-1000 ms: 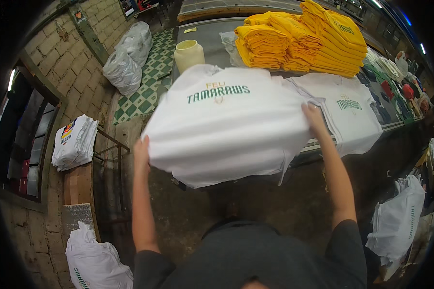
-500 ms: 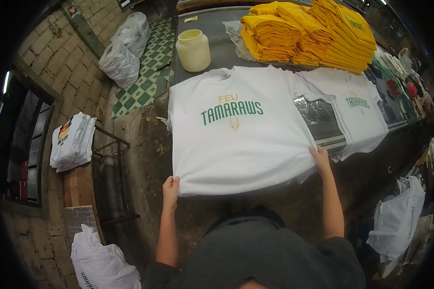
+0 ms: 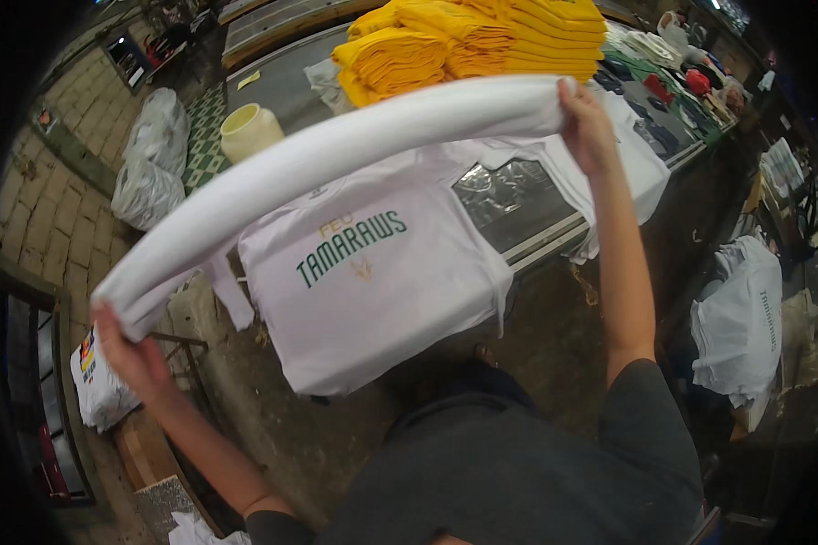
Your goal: Aligning, heat pressing, and organizing t-shirts in a production facility.
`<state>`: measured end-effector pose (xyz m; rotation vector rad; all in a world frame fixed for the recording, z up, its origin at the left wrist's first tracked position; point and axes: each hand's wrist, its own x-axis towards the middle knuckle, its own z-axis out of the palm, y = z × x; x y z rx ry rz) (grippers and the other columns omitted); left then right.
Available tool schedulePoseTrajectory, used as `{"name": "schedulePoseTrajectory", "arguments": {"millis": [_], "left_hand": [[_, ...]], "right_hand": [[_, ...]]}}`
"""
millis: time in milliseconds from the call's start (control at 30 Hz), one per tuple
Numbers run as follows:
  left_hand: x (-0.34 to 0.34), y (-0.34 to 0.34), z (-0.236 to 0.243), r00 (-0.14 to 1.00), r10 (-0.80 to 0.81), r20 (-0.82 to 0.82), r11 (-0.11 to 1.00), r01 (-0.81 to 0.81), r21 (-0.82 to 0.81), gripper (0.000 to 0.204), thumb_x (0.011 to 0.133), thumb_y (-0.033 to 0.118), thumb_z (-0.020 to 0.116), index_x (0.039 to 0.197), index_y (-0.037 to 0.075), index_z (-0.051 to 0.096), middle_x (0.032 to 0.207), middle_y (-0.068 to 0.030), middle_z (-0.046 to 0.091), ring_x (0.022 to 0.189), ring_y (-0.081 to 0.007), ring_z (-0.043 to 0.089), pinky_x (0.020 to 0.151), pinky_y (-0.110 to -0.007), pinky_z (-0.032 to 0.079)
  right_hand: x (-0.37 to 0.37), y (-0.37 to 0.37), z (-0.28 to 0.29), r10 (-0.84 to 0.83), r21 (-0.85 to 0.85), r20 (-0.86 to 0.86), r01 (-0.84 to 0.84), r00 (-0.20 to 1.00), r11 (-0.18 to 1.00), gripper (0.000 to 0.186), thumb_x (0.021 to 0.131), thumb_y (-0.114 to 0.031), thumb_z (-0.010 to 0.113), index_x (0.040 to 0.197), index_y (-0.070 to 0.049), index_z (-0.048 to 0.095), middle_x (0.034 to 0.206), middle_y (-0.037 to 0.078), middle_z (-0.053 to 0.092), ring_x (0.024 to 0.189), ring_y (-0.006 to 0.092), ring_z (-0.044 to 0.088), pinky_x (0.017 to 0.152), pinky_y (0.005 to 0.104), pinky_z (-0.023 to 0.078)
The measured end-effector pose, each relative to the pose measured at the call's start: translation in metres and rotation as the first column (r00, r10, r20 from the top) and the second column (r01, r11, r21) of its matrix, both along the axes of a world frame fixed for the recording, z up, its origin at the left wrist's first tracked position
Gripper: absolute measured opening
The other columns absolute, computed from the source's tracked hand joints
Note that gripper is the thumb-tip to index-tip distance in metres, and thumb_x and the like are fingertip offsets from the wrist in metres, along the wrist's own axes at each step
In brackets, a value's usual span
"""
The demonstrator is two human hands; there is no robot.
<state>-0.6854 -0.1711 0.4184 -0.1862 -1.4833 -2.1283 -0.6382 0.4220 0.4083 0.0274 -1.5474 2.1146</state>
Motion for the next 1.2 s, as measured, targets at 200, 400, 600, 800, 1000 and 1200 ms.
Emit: {"name": "schedulePoseTrajectory", "arguments": {"millis": [200,400,600,800,1000,1200], "left_hand": [[0.022,0.068,0.095,0.959,0.010,-0.284,0.995,-0.039,-0.097,0.036,0.093,0.024,0.044,0.119,-0.002,0.045,0.117,-0.0133,0.052,0.105,-0.0224,0.053,0.089,-0.037,0.044],[-0.047,0.215,0.105,0.953,-0.269,-0.139,0.902,0.199,-0.384,0.029,0.089,0.026,0.051,0.096,-0.001,0.060,0.088,-0.0065,0.062,0.076,-0.0120,0.059,0.068,-0.024,0.047],[-0.167,0.393,0.050,0.694,-0.622,0.363,0.766,0.635,0.099,0.020,0.090,0.015,0.047,0.100,0.000,0.056,0.093,-0.0094,0.063,0.084,-0.0182,0.061,0.078,-0.031,0.049],[-0.193,0.484,0.087,0.794,-0.598,-0.108,0.799,0.601,-0.005,0.019,0.091,0.015,0.046,0.102,0.002,0.054,0.100,-0.0070,0.060,0.091,-0.0160,0.059,0.081,-0.031,0.047],[-0.148,0.508,0.044,0.884,-0.465,0.043,0.861,0.463,-0.210,0.018,0.089,0.020,0.050,0.096,0.004,0.056,0.090,-0.0038,0.058,0.079,-0.0124,0.055,0.073,-0.029,0.045],[-0.066,0.504,-0.110,0.908,-0.092,0.410,0.696,0.353,-0.625,0.047,0.088,0.030,0.052,0.115,-0.008,0.049,0.120,-0.0175,0.052,0.110,-0.0262,0.049,0.096,-0.033,0.035]], "right_hand": [[0.079,0.076,0.104,-0.248,0.243,-0.193,0.291,0.949,0.925,0.032,0.092,-0.023,0.045,0.113,0.001,0.052,0.103,0.008,0.059,0.091,0.0138,0.057,0.080,0.0263,0.046],[0.105,0.191,0.144,-0.341,0.228,-0.158,0.370,0.927,0.900,0.030,0.089,-0.024,0.051,0.108,-0.002,0.056,0.094,0.007,0.061,0.081,0.0131,0.059,0.073,0.0243,0.047],[0.045,0.338,0.103,-0.326,0.345,0.236,0.235,0.916,0.909,0.031,0.086,-0.025,0.059,0.105,-0.002,0.054,0.091,0.002,0.058,0.079,0.0096,0.055,0.069,0.0248,0.046],[0.046,0.424,0.148,-0.477,0.175,-0.154,0.499,0.866,0.849,0.038,0.086,-0.026,0.059,0.113,-0.001,0.051,0.106,0.004,0.057,0.095,0.0148,0.054,0.086,0.0293,0.041],[0.094,0.441,0.092,-0.694,0.489,-0.041,0.620,0.719,0.614,0.039,0.090,-0.030,0.053,0.115,0.000,0.052,0.099,0.006,0.058,0.087,0.0123,0.054,0.076,0.0254,0.043],[0.148,0.424,-0.064,-0.646,0.564,0.204,0.451,0.736,0.692,0.032,0.092,-0.021,0.048,0.112,0.003,0.052,0.102,0.007,0.058,0.090,0.0131,0.053,0.080,0.0256,0.042]]}}
